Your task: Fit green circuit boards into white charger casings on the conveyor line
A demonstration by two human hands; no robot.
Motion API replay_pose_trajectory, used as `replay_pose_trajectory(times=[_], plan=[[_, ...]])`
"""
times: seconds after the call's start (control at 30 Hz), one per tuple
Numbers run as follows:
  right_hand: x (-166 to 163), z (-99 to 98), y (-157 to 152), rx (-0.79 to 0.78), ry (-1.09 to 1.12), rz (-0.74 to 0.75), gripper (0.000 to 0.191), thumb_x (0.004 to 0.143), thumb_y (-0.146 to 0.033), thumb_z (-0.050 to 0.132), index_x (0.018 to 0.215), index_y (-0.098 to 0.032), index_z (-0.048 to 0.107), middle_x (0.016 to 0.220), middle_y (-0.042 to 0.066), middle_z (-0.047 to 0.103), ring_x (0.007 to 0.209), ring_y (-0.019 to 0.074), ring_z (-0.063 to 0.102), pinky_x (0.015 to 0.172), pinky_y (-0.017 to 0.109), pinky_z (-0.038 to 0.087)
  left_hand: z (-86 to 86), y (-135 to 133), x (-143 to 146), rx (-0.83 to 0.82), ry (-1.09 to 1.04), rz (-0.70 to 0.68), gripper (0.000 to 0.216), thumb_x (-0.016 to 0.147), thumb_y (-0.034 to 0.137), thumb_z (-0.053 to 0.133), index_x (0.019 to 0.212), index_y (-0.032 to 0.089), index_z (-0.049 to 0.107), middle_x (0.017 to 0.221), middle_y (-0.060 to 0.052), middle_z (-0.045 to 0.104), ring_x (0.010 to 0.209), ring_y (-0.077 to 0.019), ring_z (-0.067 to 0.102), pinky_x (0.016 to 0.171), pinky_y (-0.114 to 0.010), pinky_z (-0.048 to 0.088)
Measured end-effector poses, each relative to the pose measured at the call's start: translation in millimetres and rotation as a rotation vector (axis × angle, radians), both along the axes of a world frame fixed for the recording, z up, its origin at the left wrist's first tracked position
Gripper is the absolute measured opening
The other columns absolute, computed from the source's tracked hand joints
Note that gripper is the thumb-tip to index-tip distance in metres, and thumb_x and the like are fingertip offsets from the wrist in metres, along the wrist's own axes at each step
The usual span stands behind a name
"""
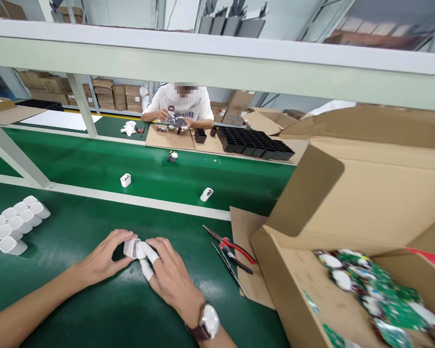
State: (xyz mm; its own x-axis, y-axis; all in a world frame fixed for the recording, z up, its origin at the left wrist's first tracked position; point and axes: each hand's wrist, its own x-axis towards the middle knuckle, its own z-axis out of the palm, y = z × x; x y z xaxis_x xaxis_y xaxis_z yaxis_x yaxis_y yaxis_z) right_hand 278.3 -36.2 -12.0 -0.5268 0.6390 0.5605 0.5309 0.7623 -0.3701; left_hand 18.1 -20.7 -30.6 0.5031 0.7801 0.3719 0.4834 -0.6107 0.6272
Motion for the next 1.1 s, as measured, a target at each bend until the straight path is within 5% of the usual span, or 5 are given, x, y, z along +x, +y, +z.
replay_pose_trajectory(times=[0.3, 0.6, 0.87, 1.1], plan=[[-3, -2.6, -2, 0.016, -0.054, 0.005, 0.040, 0.099, -0.007, 0.055, 0.135, -0.022, 0.057, 0.134, 0.015, 0.063, 0.123, 0.0343, 0.062, 0.092, 0.053, 0.065, 0.8, -5, 3, -0.021, 0.013, -0.012, 0.059, 0.102, 0.025, 0.067, 0.154, 0.031, 0.040, 0.138, -0.013, 0.062, 0.131, -0.0299, 0.062, 0.109, -0.050, 0.057], [-9, 12.5, -4, -0.073, -0.090, 0.030, 0.048, 0.101, -0.017, 0.063, 0.147, -0.023, 0.053, 0.150, 0.018, 0.057, 0.137, 0.0349, 0.058, 0.108, 0.058, 0.059, 6.1, -6, 3, -0.209, -0.028, -0.066, 0.056, 0.098, 0.020, 0.067, 0.147, 0.030, 0.043, 0.142, -0.010, 0.066, 0.126, -0.0260, 0.069, 0.103, -0.044, 0.062], [-8, -2.0, -1, -0.101, 0.035, -0.076, 0.055, 0.104, -0.009, 0.049, 0.156, -0.027, 0.043, 0.137, 0.012, 0.067, 0.123, 0.0270, 0.068, 0.105, 0.051, 0.062, 9.7, -5, 10, 0.175, 0.022, -0.003, 0.015, 0.104, 0.016, 0.059, 0.113, 0.026, 0.065, 0.124, -0.009, 0.074, 0.104, -0.0224, 0.074, 0.090, -0.038, 0.064], [-9, 4.6, -4, -0.036, 0.002, -0.132, 0.047, 0.099, -0.013, 0.055, 0.146, -0.019, 0.052, 0.138, 0.012, 0.068, 0.125, 0.0253, 0.065, 0.110, 0.044, 0.057, 28.1, -5, 13, 0.156, 0.013, -0.089, 0.014, 0.102, 0.019, 0.059, 0.100, 0.030, 0.068, 0.108, -0.006, 0.076, 0.089, -0.0209, 0.076, 0.077, -0.032, 0.065]])
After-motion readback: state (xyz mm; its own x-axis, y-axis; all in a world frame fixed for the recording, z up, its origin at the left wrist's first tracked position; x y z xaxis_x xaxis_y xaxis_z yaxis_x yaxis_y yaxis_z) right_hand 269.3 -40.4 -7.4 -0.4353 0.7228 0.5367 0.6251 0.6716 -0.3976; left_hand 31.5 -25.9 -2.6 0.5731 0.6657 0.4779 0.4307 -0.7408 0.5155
